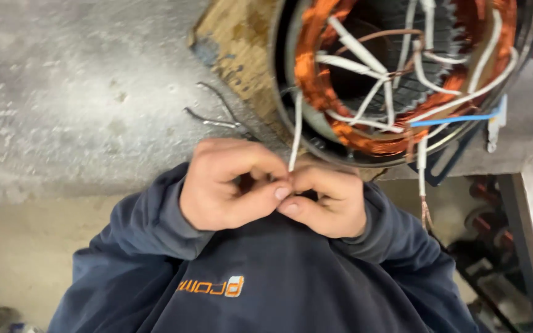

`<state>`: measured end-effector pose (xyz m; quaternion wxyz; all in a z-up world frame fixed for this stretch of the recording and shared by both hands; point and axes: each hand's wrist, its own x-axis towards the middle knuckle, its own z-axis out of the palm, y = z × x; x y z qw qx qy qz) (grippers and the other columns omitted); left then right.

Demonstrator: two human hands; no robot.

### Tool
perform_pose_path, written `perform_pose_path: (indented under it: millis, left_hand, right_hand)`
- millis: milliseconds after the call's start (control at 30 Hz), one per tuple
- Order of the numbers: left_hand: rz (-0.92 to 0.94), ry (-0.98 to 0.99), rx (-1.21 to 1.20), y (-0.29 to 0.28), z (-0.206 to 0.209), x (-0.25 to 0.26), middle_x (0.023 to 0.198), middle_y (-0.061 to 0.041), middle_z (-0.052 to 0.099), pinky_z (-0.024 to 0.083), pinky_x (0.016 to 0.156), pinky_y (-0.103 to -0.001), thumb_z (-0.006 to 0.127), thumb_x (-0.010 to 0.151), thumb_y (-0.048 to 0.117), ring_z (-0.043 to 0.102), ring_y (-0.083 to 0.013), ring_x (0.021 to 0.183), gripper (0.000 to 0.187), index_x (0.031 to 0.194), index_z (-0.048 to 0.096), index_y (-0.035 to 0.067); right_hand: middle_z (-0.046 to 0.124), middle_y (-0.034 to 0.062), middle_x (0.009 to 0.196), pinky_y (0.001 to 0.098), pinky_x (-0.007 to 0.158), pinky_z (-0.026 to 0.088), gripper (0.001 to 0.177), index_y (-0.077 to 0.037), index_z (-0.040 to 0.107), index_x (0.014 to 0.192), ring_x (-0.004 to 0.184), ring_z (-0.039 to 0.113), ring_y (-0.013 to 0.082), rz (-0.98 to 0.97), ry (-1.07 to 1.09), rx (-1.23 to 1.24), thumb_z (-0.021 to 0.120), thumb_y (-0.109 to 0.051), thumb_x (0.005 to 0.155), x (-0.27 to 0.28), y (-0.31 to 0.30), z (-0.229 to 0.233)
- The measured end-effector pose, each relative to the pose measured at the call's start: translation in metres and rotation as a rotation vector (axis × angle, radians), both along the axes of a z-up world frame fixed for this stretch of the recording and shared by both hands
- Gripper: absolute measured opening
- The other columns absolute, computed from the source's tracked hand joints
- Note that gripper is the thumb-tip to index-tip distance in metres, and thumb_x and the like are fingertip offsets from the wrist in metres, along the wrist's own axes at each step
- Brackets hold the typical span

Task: The person works on a motor stator, stripping the insulation from the ends of copper wires using a utility knife. They then use pliers to bend and shape the exposed wire ends, preparing them for connection.

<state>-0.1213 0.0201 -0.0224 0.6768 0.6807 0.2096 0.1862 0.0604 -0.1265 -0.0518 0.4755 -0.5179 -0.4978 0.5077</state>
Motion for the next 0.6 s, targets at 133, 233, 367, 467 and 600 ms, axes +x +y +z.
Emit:
perform_pose_path:
  millis: [133, 233, 367, 467, 600]
  left_hand:
    - [-0.037, -0.024, 0.099, 0.008, -0.011, 0.011, 0.07, -0.002, 0.065, 0.046, 0.056, -0.03, 0.078, 0.089, 0.009, 0.064, -0.0162, 0.059, 0.008, 0.092, 0.071, 0.008]
    - [-0.094, -0.026, 0.152, 0.016, -0.011, 0.017, 0.069, -0.002, 0.066, 0.045, 0.057, -0.032, 0.079, 0.086, 0.007, 0.063, -0.0186, 0.058, 0.009, 0.089, 0.071, 0.008]
    - [-0.159, -0.027, 0.205, 0.024, -0.011, 0.019, 0.07, -0.003, 0.068, 0.045, 0.056, -0.032, 0.079, 0.083, 0.007, 0.063, -0.0199, 0.058, 0.009, 0.087, 0.071, 0.008]
    - [-0.177, -0.003, 0.214, 0.026, -0.012, 0.019, 0.07, -0.003, 0.068, 0.045, 0.055, -0.031, 0.079, 0.082, 0.006, 0.064, -0.0194, 0.057, 0.009, 0.086, 0.071, 0.007]
    - [-0.185, -0.012, 0.219, 0.031, -0.013, 0.018, 0.072, -0.004, 0.069, 0.046, 0.055, -0.032, 0.078, 0.083, 0.006, 0.065, -0.0202, 0.058, 0.009, 0.086, 0.07, 0.006]
  right_hand:
    - [0.073, 0.0096, 0.101, 0.031, 0.083, 0.057, 0.012, -0.002, 0.07, 0.102, 0.089, 0.073, 0.0195, -0.074, -0.047, 0.102, 0.077, -0.01, 0.098, 0.002, 0.01, 0.0]
    - [0.073, 0.008, 0.098, 0.0324, 0.082, 0.057, 0.012, -0.003, 0.072, 0.1, 0.087, 0.073, 0.0209, -0.111, -0.144, 0.182, 0.079, -0.012, 0.097, 0.014, 0.025, 0.014]
    - [0.073, 0.0063, 0.097, 0.0306, 0.08, 0.057, 0.012, -0.004, 0.073, 0.102, 0.089, 0.073, 0.0202, -0.113, -0.069, 0.154, 0.078, -0.014, 0.1, 0.016, 0.014, 0.008]
    - [0.073, 0.0052, 0.093, 0.028, 0.074, 0.056, 0.011, -0.002, 0.073, 0.103, 0.084, 0.072, 0.0166, -0.039, 0.088, -0.023, 0.076, -0.012, 0.1, 0.014, 0.009, 0.007]
    - [0.073, 0.005, 0.092, 0.028, 0.073, 0.054, 0.008, -0.002, 0.073, 0.103, 0.082, 0.07, 0.0136, -0.02, 0.135, -0.076, 0.074, -0.009, 0.1, 0.015, 0.013, 0.011]
